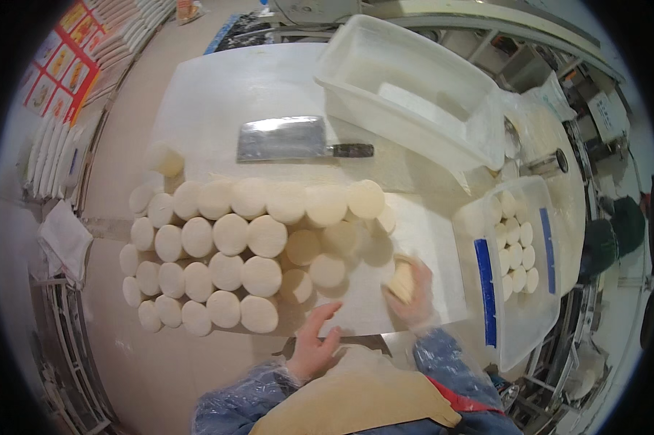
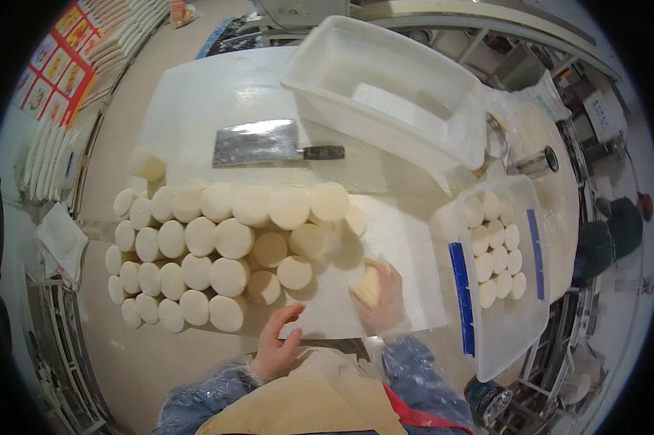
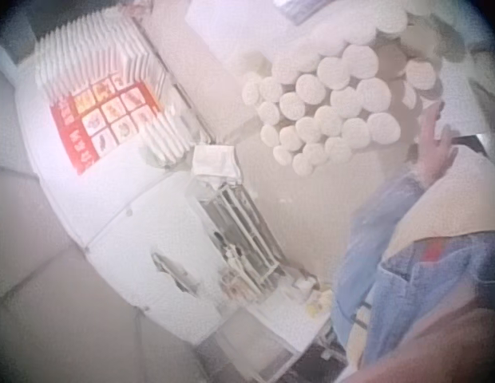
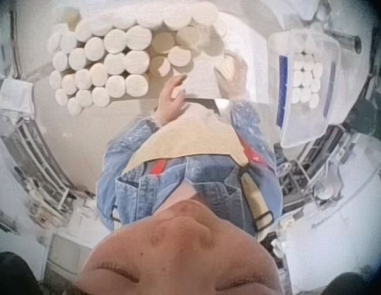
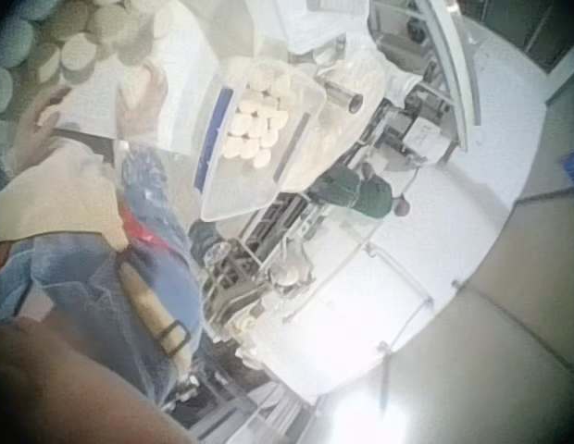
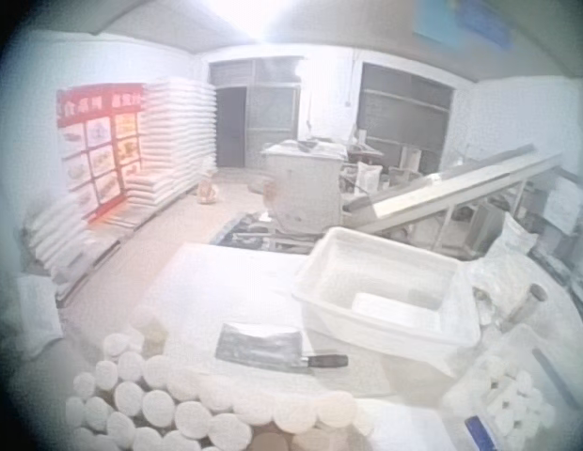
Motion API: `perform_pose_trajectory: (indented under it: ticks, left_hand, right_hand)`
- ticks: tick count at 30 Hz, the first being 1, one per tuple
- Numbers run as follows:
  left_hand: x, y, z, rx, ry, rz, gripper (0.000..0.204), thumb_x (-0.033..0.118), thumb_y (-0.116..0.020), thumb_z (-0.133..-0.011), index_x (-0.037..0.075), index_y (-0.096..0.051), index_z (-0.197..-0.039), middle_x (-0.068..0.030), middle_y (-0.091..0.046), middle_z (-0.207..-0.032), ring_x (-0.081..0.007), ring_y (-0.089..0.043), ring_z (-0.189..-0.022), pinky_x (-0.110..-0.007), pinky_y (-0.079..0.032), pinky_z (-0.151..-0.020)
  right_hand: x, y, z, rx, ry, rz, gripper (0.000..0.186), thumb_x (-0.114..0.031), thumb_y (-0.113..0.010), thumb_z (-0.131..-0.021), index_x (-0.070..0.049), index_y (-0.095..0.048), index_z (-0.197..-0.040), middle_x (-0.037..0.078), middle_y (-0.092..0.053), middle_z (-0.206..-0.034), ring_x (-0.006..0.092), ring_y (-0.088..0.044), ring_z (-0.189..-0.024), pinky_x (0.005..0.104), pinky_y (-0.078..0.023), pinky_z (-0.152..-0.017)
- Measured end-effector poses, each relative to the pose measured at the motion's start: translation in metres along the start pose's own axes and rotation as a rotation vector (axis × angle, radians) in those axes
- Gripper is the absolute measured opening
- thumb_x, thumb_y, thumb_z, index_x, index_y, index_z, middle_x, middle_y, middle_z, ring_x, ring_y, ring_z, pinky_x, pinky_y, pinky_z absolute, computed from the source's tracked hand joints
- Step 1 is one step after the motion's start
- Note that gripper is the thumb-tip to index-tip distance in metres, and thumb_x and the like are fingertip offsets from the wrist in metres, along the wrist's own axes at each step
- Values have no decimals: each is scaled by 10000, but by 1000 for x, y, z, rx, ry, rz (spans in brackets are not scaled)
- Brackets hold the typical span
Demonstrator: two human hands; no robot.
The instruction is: The person repeatedly picks up small round dough pieces from a table and places them into a clear plastic container. The person wears gloves and uses both hands to handle the dough pieces one by one.
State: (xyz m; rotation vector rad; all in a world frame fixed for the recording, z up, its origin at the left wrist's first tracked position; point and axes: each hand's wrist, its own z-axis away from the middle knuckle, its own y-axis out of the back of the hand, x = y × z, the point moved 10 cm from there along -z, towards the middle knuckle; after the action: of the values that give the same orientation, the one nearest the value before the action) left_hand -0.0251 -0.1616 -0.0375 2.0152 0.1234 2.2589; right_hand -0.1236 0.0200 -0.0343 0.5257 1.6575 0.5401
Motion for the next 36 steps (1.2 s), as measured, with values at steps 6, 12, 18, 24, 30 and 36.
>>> perform_pose_trajectory:
  ticks: [6,12,18,24,30,36]
  left_hand:
    - [-3,-24,1,-88,-1,-26,415,0,-527,-789,9,-504,-1203,-132,-577,-1101,-228,-551,-1005,-315,-428,-876]
    - [-12,-17,2,7,159,-15,397,17,-527,-799,27,-519,-1195,-115,-597,-1040,-205,-566,-957,-298,-440,-843]
    - [2,-48,0,-159,47,-37,375,20,-522,-809,29,-528,-1183,-111,-605,-1012,-191,-574,-929,-291,-452,-808]
    - [-11,-32,-6,42,147,44,355,13,-518,-812,33,-544,-1165,-101,-621,-945,-185,-592,-866,-293,-461,-781]
    - [-8,-73,-3,-183,169,46,326,20,-525,-827,41,-557,-1151,-93,-617,-937,-183,-595,-862,-281,-470,-766]
    - [-27,-46,-5,24,299,28,274,26,-528,-838,25,-577,-1108,-68,-609,-909,-139,-590,-837,-236,-472,-697]
  right_hand:
    - [55,-8,2,-3,-124,176,556,-273,-726,-701,-83,-513,-1178,146,-392,-1228,298,-486,-1092,391,-464,-868]
    - [18,26,6,146,150,161,623,-203,-769,-635,-106,-490,-1183,167,-434,-1203,355,-492,-1059,407,-481,-814]
    - [35,23,-10,252,141,114,651,-178,-772,-593,-86,-496,-1175,157,-475,-1164,316,-480,-1073,406,-432,-881]
    - [81,77,0,523,52,206,542,-163,-766,-609,-48,-539,-1087,181,-459,-1171,319,-456,-1072,391,-381,-925]
    - [71,66,-46,334,-2,151,481,-186,-742,-682,-57,-551,-1104,204,-418,-1217,328,-457,-1088,381,-388,-924]
    - [72,80,-14,318,39,174,461,-170,-731,-696,-39,-546,-1098,179,-426,-1194,310,-473,-1067,374,-414,-906]
